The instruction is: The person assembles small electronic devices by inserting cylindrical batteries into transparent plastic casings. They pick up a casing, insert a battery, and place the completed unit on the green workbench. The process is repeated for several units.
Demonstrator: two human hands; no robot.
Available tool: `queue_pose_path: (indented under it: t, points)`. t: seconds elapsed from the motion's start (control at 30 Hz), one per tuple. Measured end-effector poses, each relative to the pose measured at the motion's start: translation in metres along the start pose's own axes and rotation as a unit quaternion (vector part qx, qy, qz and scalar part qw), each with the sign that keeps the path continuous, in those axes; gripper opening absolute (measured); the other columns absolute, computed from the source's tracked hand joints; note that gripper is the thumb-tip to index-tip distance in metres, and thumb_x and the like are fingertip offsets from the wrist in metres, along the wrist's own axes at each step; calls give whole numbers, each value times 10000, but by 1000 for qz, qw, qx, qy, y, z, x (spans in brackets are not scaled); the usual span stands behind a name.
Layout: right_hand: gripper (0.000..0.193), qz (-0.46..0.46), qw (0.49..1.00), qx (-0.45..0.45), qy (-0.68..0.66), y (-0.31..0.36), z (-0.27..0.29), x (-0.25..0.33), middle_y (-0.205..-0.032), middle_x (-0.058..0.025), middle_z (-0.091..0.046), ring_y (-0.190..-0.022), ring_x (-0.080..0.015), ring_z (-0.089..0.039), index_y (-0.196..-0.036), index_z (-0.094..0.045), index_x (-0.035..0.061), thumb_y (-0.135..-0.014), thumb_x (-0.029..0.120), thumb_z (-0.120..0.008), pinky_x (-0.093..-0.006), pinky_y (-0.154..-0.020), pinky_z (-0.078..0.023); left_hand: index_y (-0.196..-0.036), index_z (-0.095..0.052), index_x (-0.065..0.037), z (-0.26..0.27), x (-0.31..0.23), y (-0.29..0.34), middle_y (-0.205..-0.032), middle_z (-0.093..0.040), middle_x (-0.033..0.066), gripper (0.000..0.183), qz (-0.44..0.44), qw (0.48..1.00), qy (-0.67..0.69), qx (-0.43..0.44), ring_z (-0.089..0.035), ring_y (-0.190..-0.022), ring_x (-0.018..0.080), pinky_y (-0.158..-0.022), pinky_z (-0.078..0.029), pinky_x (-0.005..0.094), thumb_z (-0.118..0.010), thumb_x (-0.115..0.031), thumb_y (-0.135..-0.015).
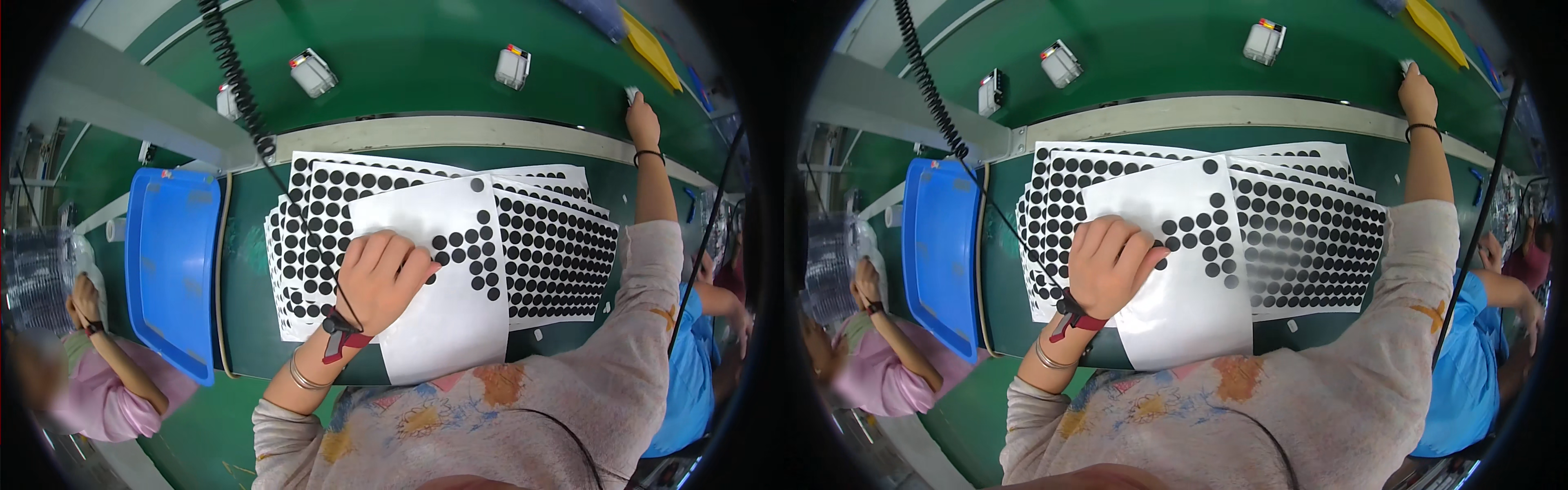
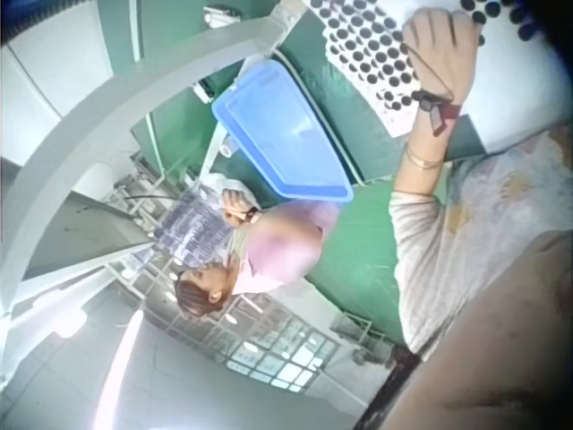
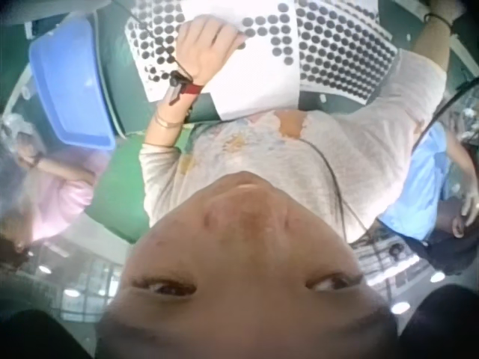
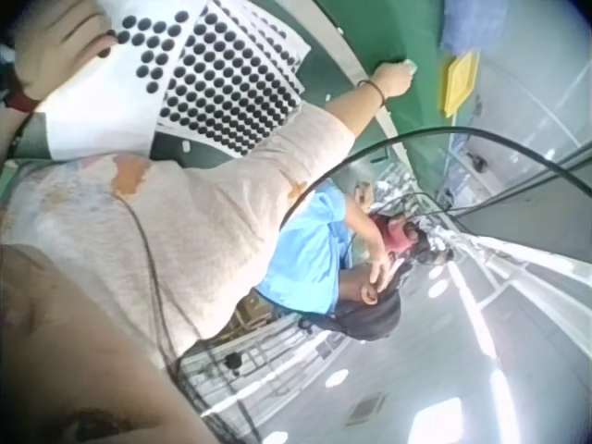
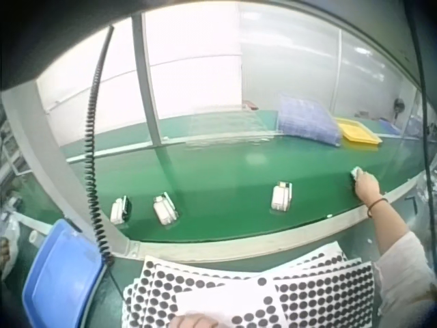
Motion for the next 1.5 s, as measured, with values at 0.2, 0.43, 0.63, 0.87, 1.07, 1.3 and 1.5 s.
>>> queue_pose_path:
  t: [0.2,0.43,0.63,0.87,1.07,1.3,1.5]
  points:
    - [260,37,999,3,-38,-15,13,16,-895,-186,-617,-838,-336,-597,-1025,-562,71,-817,188,-461,-411,-707,-483,-798,-560,-87,-2,1,-1,-765,-508,26,236,16,1000,6,6,-489,-744,215,-625,-360,320,-702,-189,-639]
    - [256,62,699,-52,-711,29,135,78,-841,-4,-568,-753,-55,-525,-1002,-590,50,-844,250,-569,-250,-717,-476,-755,-559,-102,-5,1,-1,-740,-485,15,196,21,999,8,25,-473,-736,208,-621,-358,317,-701,-169,-638]
    - [197,313,602,-108,-726,156,232,181,-907,-81,-567,-804,-139,-561,-1016,-517,-23,-883,120,-488,-297,-787,-471,-709,-555,-106,-2,2,2,-746,-482,18,178,31,999,-1,30,-469,-737,210,-618,-359,320,-702,-179,-640]
    - [272,356,144,501,-775,263,219,251,-835,-90,-584,-672,-108,-571,-877,-569,-24,-862,245,-535,-180,-539,-475,-738,-528,-89,3,4,-4,-774,-477,32,201,41,999,2,6,-472,-740,200,-620,-340,321,-666,-209,-655]
    - [283,253,102,611,-743,304,173,268,-769,-64,-561,-588,-77,-542,-866,-556,-3,-886,270,-487,-190,-405,-442,-683,-494,-79,3,14,-1,-728,-486,34,198,99,991,77,41,-475,-731,217,-627,-345,322,-666,-153,-621]
    - [283,122,125,640,-748,300,176,272,-723,-110,-548,-455,-87,-501,-916,-478,-7,-927,266,-405,-186,-370,-429,-753,-453,-40,10,42,16,-726,-483,42,167,245,854,454,-74,-450,-657,137,-628,-387,247,-618,-66,-755]
    - [279,134,117,627,-758,300,174,271,-822,-29,-509,-580,-80,-526,-950,-522,29,-920,287,-422,-234,-446,-505,-906,-475,-20,14,34,11,-793,-533,64,223,223,828,502,-110,-509,-780,136,-703,-422,241,-626,-1,-743]
Point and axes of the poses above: each hand's wrist, its own y-axis away from the middle knuckle, its own z-axis out of the back of the hand, x = y × z, the point moved 4 cm from there along -y, towards the middle knuckle
